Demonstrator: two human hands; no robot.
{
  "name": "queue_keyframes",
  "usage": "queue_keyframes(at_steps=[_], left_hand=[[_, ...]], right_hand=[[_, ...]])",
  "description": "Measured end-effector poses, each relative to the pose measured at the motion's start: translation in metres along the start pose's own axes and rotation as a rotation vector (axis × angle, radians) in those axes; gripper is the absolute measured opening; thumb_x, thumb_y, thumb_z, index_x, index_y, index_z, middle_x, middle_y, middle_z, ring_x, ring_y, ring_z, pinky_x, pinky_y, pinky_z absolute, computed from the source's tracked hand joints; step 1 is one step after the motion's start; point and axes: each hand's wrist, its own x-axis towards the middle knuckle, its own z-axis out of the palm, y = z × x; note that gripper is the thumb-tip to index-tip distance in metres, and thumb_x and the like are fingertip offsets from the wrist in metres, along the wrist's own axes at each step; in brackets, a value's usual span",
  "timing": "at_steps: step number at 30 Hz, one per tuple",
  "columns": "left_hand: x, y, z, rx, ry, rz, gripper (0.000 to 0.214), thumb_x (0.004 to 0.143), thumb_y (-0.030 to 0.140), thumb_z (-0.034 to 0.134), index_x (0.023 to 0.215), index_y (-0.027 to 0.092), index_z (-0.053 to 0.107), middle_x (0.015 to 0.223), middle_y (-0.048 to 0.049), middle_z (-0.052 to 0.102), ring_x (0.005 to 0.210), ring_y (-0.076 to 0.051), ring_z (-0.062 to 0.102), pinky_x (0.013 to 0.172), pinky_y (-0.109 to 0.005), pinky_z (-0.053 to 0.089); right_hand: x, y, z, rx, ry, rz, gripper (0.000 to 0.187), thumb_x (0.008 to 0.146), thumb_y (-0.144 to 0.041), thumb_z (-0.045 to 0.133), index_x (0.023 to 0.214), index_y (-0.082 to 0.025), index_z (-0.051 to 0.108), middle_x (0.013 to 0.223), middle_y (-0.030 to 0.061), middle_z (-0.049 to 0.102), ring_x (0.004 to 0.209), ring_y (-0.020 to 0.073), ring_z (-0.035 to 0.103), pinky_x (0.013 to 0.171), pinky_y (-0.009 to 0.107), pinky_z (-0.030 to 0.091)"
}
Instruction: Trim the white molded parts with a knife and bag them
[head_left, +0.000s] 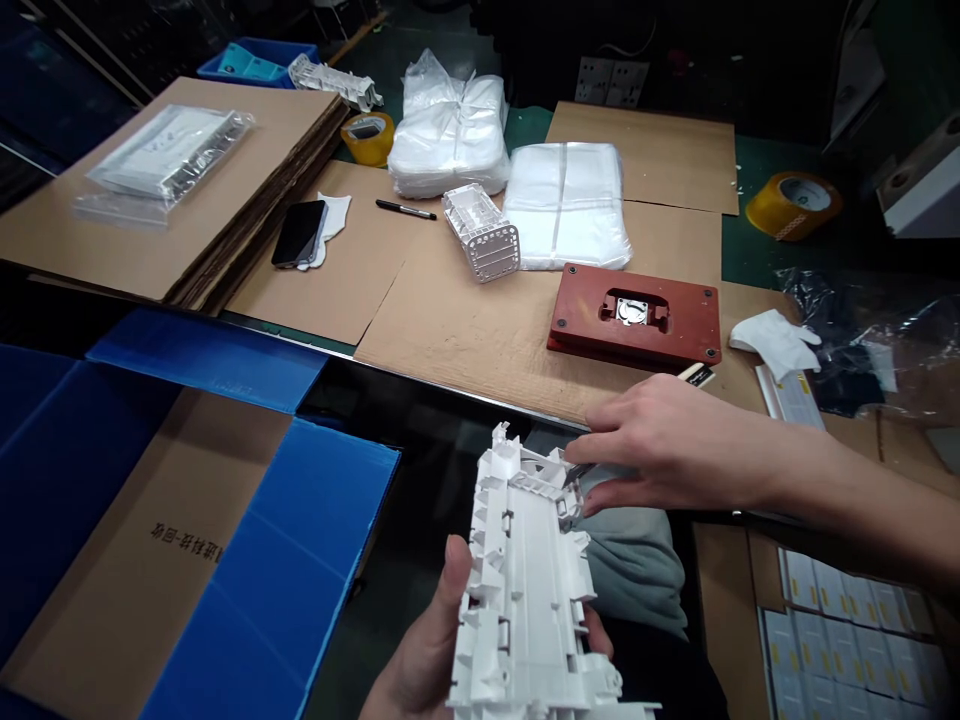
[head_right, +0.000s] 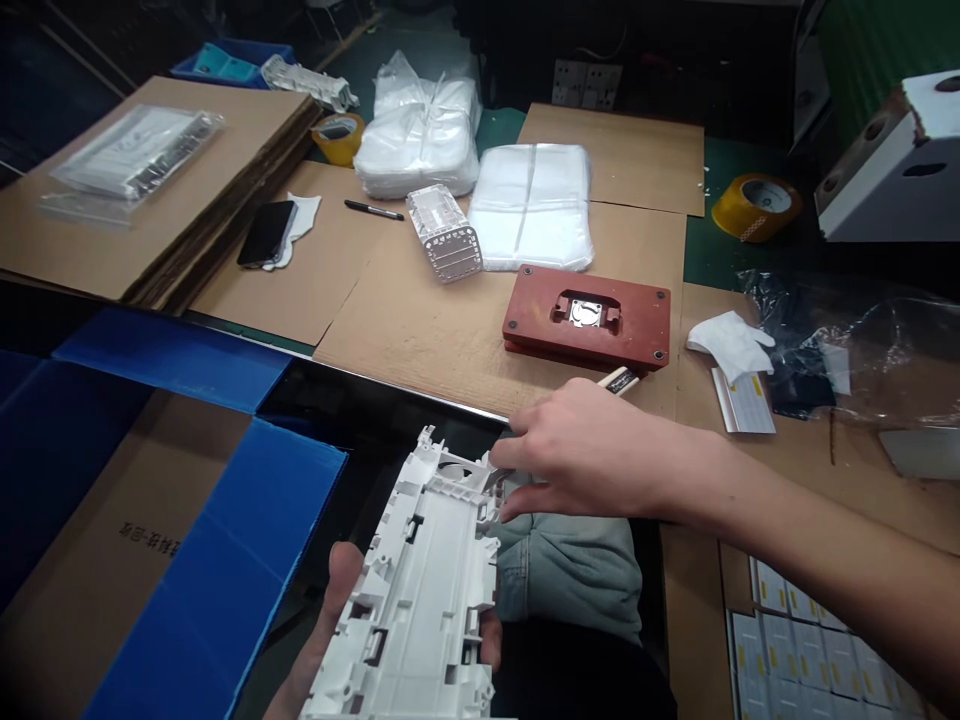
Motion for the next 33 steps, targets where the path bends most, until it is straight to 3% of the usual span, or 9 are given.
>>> queue_keyframes(at_steps=[6,10,13,18,22,27,30,33], left_hand=[[0.0,-0.001,0.004,-0.056,0.112,0.011,0.091,0.071,0.074,0.074,0.124,0.0,0.068,0.113,-0.0198,0.075,0.103,-0.025,0.072,0.094,-0.033,0.054],[0.002,-0.003,0.004,-0.11,0.225,-0.001,0.084,0.073,0.067,0.078,0.121,-0.001,0.069,0.113,-0.0203,0.076,0.105,-0.027,0.07,0.099,-0.039,0.053],[0.005,-0.003,0.002,-0.125,0.257,0.04,0.072,0.08,0.06,0.075,0.122,0.001,0.07,0.112,-0.0199,0.076,0.106,-0.028,0.07,0.103,-0.042,0.05],[0.013,0.003,-0.004,-0.103,0.223,0.151,0.059,0.094,0.047,0.057,0.13,0.002,0.065,0.118,-0.0218,0.074,0.112,-0.03,0.068,0.104,-0.044,0.048],[0.02,0.011,-0.011,-0.038,0.035,0.205,0.069,0.092,0.048,0.046,0.143,0.002,0.053,0.135,-0.0236,0.065,0.118,-0.035,0.064,0.1,-0.05,0.049],[0.023,0.016,-0.016,0.053,-0.117,0.152,0.078,0.084,0.052,0.051,0.142,0.001,0.054,0.132,-0.0218,0.066,0.101,-0.033,0.068,0.096,-0.047,0.05],[0.025,0.014,-0.015,0.053,-0.123,0.13,0.084,0.079,0.053,0.054,0.143,-0.001,0.052,0.131,-0.0216,0.066,0.101,-0.032,0.067,0.095,-0.044,0.05],[0.026,0.01,-0.016,0.05,-0.096,0.092,0.091,0.075,0.055,0.059,0.145,-0.002,0.049,0.128,-0.0221,0.068,0.1,-0.032,0.068,0.095,-0.044,0.05]], right_hand=[[0.002,-0.005,0.023,0.501,0.166,0.185,0.028,0.091,-0.046,0.072,0.1,-0.02,0.072,0.089,0.0001,0.075,0.075,0.0146,0.066,0.064,0.026,0.04],[0.013,-0.021,0.046,0.643,0.226,0.204,0.008,0.091,-0.021,0.069,0.094,-0.016,0.074,0.087,0.0033,0.076,0.077,0.0157,0.067,0.068,0.026,0.044],[0.014,-0.026,0.057,0.732,0.335,0.271,0.013,0.087,-0.01,0.063,0.089,-0.015,0.075,0.08,0.0025,0.074,0.072,0.0147,0.065,0.067,0.025,0.045],[-0.009,-0.021,0.062,0.942,0.625,0.632,0.022,0.09,-0.036,0.07,0.083,-0.016,0.076,0.072,0.001,0.068,0.065,0.0144,0.058,0.058,0.024,0.043],[-0.04,-0.015,0.076,1.038,0.79,0.922,0.031,0.085,-0.047,0.075,0.077,-0.017,0.073,0.059,-0.0026,0.054,0.053,0.0107,0.044,0.048,0.023,0.034],[-0.082,-0.021,0.12,1.04,0.878,1.146,0.036,0.081,-0.053,0.077,0.079,-0.018,0.069,0.06,-0.0023,0.053,0.054,0.0119,0.045,0.049,0.024,0.035],[-0.105,-0.029,0.148,1.031,0.918,1.204,0.035,0.086,-0.054,0.072,0.081,-0.02,0.065,0.065,-0.0023,0.055,0.054,0.0122,0.046,0.051,0.024,0.038],[-0.123,-0.035,0.171,0.935,0.867,1.278,0.039,0.092,-0.058,0.062,0.078,-0.022,0.06,0.066,-0.002,0.055,0.055,0.0131,0.046,0.051,0.025,0.038]])
